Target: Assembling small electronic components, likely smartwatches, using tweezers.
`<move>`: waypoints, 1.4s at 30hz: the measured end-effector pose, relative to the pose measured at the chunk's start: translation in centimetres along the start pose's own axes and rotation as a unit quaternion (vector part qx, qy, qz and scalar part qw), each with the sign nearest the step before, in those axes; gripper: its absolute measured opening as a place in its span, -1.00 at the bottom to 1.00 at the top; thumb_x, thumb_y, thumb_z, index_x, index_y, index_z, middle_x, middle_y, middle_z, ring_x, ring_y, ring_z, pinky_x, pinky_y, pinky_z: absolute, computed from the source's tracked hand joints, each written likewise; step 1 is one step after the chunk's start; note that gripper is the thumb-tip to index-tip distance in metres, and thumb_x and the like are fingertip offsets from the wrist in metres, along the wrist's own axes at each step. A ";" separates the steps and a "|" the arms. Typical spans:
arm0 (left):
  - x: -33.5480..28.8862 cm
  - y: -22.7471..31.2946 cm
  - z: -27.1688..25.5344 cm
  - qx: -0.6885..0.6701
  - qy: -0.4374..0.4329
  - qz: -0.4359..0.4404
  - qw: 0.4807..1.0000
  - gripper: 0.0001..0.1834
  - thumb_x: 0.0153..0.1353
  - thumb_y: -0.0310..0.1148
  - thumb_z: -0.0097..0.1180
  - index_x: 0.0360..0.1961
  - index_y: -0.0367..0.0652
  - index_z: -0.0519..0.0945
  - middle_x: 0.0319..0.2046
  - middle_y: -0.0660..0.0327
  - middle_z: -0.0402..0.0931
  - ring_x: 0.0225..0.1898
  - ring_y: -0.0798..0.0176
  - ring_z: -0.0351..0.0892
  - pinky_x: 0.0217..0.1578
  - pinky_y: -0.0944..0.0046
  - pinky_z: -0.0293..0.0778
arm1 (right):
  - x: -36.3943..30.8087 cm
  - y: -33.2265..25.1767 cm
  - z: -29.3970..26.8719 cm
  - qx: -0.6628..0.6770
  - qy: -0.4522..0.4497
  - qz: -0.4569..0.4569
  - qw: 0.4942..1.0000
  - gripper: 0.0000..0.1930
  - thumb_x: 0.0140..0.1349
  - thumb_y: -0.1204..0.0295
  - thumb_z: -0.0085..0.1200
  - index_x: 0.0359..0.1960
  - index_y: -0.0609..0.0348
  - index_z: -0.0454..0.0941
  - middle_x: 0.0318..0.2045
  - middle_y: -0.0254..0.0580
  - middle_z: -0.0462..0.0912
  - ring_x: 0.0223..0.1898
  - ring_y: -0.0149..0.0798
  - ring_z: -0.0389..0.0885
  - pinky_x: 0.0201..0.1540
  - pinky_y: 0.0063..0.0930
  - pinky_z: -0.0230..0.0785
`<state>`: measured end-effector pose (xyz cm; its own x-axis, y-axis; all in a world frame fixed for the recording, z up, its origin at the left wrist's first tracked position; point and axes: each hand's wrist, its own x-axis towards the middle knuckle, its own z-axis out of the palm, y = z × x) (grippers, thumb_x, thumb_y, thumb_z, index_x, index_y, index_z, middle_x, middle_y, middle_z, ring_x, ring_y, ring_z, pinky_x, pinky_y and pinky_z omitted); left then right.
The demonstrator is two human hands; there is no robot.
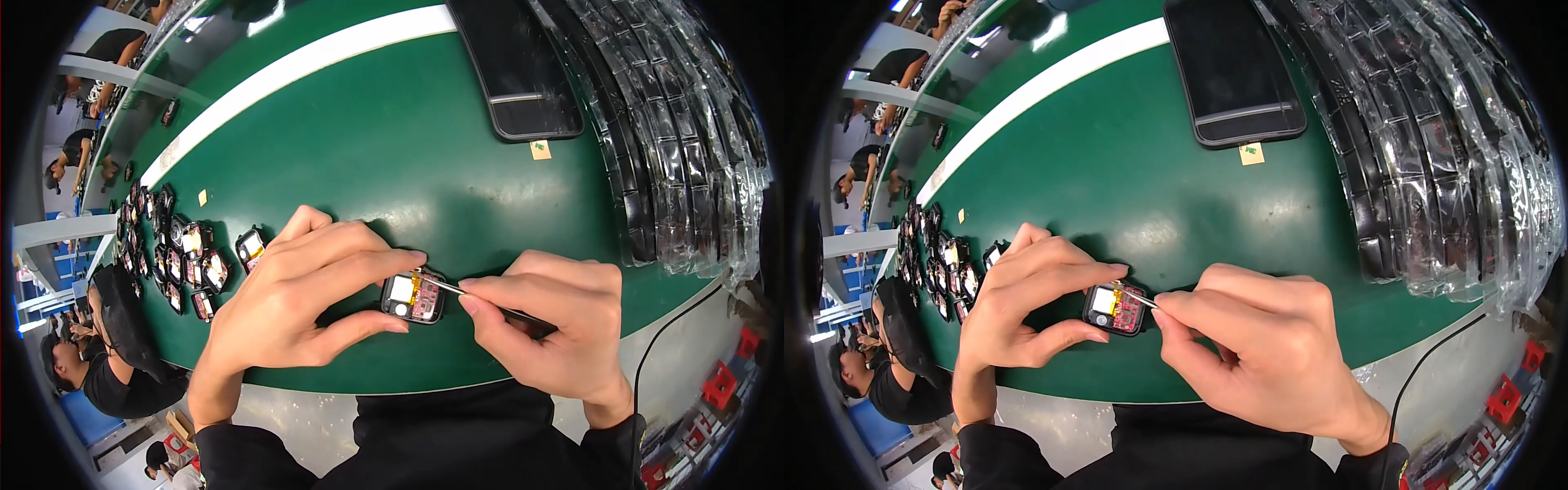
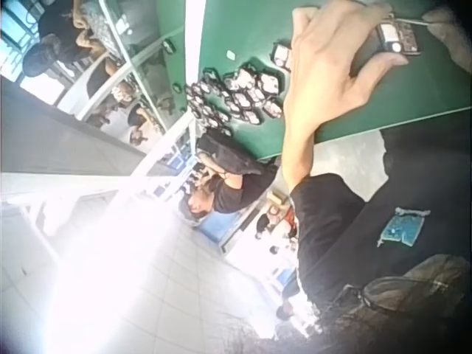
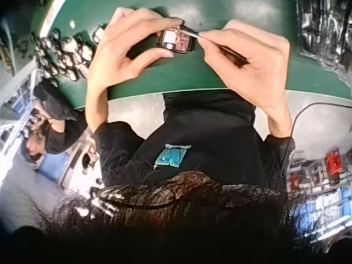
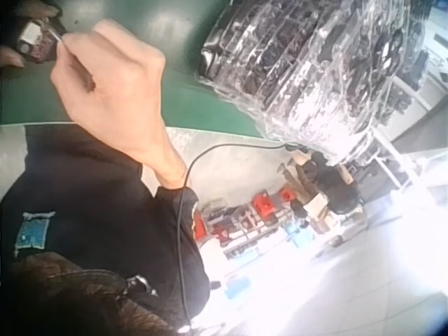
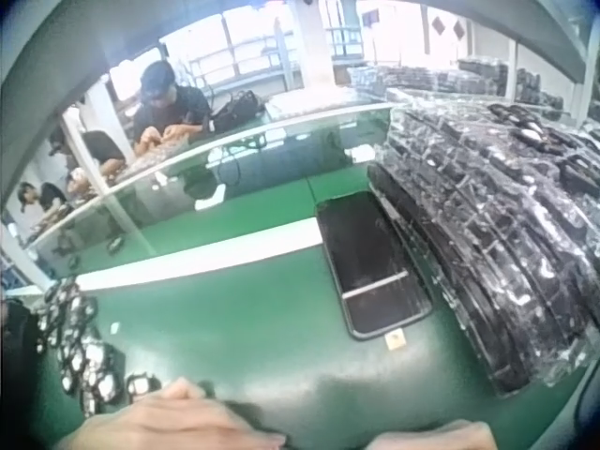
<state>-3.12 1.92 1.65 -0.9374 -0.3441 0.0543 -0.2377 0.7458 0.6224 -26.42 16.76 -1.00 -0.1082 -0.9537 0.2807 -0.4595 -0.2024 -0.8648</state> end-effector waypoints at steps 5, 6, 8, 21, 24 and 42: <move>0.0 -0.1 0.1 0.008 0.010 0.013 1.000 -0.31 0.01 -0.05 0.64 0.11 -0.26 0.82 -0.22 0.18 0.78 -0.26 0.16 0.66 -0.11 0.14 0.30 | -0.1 0.3 0.3 -0.025 0.014 -0.024 0.999 -0.81 0.09 0.69 0.46 -0.25 0.28 0.80 -0.54 -0.29 0.57 -0.67 -0.32 0.48 -0.63 -0.39 0.23; 0.0 0.0 0.1 0.007 0.008 0.013 1.000 -0.31 0.01 -0.05 0.64 0.11 -0.26 0.82 -0.22 0.18 0.78 -0.26 0.16 0.66 -0.11 0.14 0.30 | -0.1 0.2 0.3 -0.024 0.015 -0.022 0.999 -0.81 0.09 0.69 0.46 -0.25 0.28 0.80 -0.54 -0.29 0.57 -0.67 -0.32 0.48 -0.63 -0.39 0.23; 0.0 0.2 0.0 0.005 0.011 -0.007 1.000 -0.31 0.00 -0.01 0.65 0.08 -0.26 0.83 -0.22 0.16 0.79 -0.26 0.14 0.67 -0.09 0.13 0.33 | -0.1 0.2 0.1 -0.026 0.009 -0.025 0.999 -0.79 0.06 0.70 0.46 -0.24 0.28 0.80 -0.53 -0.29 0.57 -0.66 -0.31 0.50 -0.62 -0.41 0.26; 0.1 0.2 -0.2 0.020 0.013 -0.012 1.000 -0.33 0.00 0.05 0.65 0.02 -0.23 0.83 -0.25 0.14 0.81 -0.27 0.12 0.71 -0.09 0.15 0.34 | -0.4 0.6 1.2 -0.080 0.060 -0.118 0.988 -0.73 0.00 0.75 0.48 -0.22 0.39 0.79 -0.49 -0.29 0.51 -0.58 -0.33 0.56 -0.59 -0.41 0.37; 0.0 -0.1 -0.2 0.018 0.014 -0.007 1.000 -0.33 0.00 0.07 0.63 0.01 -0.23 0.84 -0.24 0.15 0.82 -0.27 0.13 0.70 -0.11 0.15 0.31 | -0.4 0.8 1.3 -0.072 0.062 -0.127 0.987 -0.73 0.00 0.76 0.48 -0.22 0.41 0.78 -0.50 -0.29 0.52 -0.59 -0.33 0.56 -0.59 -0.40 0.36; 0.0 -1.4 -0.7 -0.016 -0.029 0.034 0.999 -0.33 0.13 0.17 0.52 -0.01 -0.23 0.85 -0.26 0.16 0.80 -0.31 0.17 0.64 -0.14 0.13 0.24 | -0.4 0.9 0.2 -0.009 0.001 -0.047 0.999 -0.74 0.00 0.75 0.49 -0.23 0.31 0.88 -0.58 -0.27 0.66 -0.65 -0.43 0.54 -0.62 -0.55 0.23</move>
<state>-2.63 0.45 1.36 -0.9645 -0.2588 0.0533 -0.1651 0.7477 0.6432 -26.61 16.92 -1.98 -0.0658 -0.9305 0.3604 -0.4830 -0.2864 -0.8275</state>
